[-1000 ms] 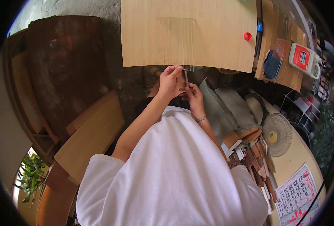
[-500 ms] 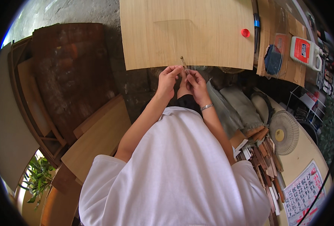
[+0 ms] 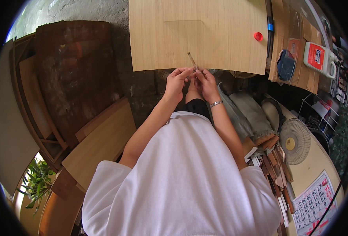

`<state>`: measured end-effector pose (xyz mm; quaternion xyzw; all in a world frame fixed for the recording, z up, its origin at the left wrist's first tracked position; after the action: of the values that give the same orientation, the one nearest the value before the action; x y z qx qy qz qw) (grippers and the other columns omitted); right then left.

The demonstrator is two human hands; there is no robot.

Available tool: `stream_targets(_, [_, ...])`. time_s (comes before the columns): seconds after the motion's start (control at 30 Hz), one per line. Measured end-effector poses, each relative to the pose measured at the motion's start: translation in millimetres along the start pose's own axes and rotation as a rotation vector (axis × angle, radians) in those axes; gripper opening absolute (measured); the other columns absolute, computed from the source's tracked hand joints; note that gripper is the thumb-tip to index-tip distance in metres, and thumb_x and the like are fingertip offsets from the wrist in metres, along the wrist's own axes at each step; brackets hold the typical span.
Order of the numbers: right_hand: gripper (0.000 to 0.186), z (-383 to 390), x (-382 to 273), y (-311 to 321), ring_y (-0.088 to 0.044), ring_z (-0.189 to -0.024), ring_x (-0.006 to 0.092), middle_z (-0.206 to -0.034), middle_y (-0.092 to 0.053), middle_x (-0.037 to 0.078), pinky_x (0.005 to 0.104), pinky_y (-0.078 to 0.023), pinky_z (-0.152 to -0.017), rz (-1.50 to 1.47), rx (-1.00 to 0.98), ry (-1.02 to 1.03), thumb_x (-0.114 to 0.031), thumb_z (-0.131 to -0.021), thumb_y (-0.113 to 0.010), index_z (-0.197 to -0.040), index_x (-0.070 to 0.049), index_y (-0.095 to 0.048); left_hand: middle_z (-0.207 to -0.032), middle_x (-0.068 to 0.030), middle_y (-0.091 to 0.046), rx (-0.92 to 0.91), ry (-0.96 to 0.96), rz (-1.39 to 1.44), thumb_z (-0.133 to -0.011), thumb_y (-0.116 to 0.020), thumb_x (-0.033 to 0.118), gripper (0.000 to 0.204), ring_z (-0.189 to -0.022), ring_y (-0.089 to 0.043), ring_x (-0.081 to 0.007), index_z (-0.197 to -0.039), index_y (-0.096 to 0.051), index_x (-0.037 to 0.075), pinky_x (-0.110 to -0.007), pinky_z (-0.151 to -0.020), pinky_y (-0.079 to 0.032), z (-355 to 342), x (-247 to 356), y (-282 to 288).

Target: The person repeatedly dips a brush into a small container and applies a clear liquid finish to a light-colored wooden board on a workbench. They work in sections, creating visible wet streaks, and occasionally reposition the board or adjust the brush. A large water bottle and other containers are present on the bench.

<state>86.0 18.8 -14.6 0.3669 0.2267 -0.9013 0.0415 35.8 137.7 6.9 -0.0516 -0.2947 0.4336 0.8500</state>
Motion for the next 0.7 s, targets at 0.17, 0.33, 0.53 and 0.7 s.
stream_targets(0.17, [0.025, 0.1, -1.1, -2.6, -0.052, -0.061, 0.0054, -0.087, -0.066, 0.002, 0.0193, -0.041, -0.055, -0.005, -0.022, 0.022, -0.022, -0.097, -0.057, -0.117, -0.008, -0.060, -0.077, 0.0060, -0.061, -0.003, 0.000, -0.017, -0.086, -0.073, 0.015, 0.010, -0.061, -0.050, -0.0022, -0.090, -0.066, 0.010, -0.018, -0.053, -0.036, -0.5, 0.9, 1.7])
stream_targets(0.33, [0.025, 1.3, 3.5, -0.3, -0.052, -0.061, 0.0052, -0.089, -0.068, 0.002, 0.0191, -0.040, -0.056, -0.021, -0.009, -0.001, -0.023, -0.097, -0.058, -0.118, -0.008, -0.059, -0.077, 0.0059, -0.062, -0.005, 0.022, -0.024, -0.086, -0.073, 0.016, 0.010, -0.062, -0.050, -0.0023, -0.091, -0.066, 0.010, -0.018, -0.055, -0.036, -1.3, -0.1, 2.5])
stream_targets(0.53, [0.026, 0.6, 8.4, 2.1, -0.052, -0.061, 0.0048, -0.089, -0.068, 0.002, 0.0190, -0.039, -0.055, -0.007, 0.006, 0.002, -0.024, -0.097, -0.058, -0.117, -0.008, -0.059, -0.077, 0.0056, -0.062, -0.020, 0.025, -0.038, -0.087, -0.073, 0.017, 0.011, -0.062, -0.050, -0.0024, -0.092, -0.066, 0.010, -0.019, -0.057, -0.036, -2.0, 0.8, 2.0])
stream_targets(0.7, [0.025, 2.8, 9.7, 1.6, -0.052, -0.061, 0.0048, -0.089, -0.068, 0.002, 0.0193, -0.038, -0.056, -0.012, 0.006, 0.012, -0.025, -0.097, -0.059, -0.116, -0.008, -0.059, -0.077, 0.0053, -0.062, -0.028, 0.032, -0.041, -0.087, -0.073, 0.017, 0.012, -0.063, -0.050, -0.0026, -0.092, -0.065, 0.010, -0.019, -0.057, -0.036, -2.3, 1.4, 1.6])
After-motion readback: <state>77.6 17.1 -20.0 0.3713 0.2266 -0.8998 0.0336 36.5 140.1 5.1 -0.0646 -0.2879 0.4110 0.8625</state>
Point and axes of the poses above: each hand's wrist, its own z-axis away from the middle knuckle, its own y-axis out of the back of the hand, x = y × z, the point moved 9 cm from there along -z, towards the middle knuckle
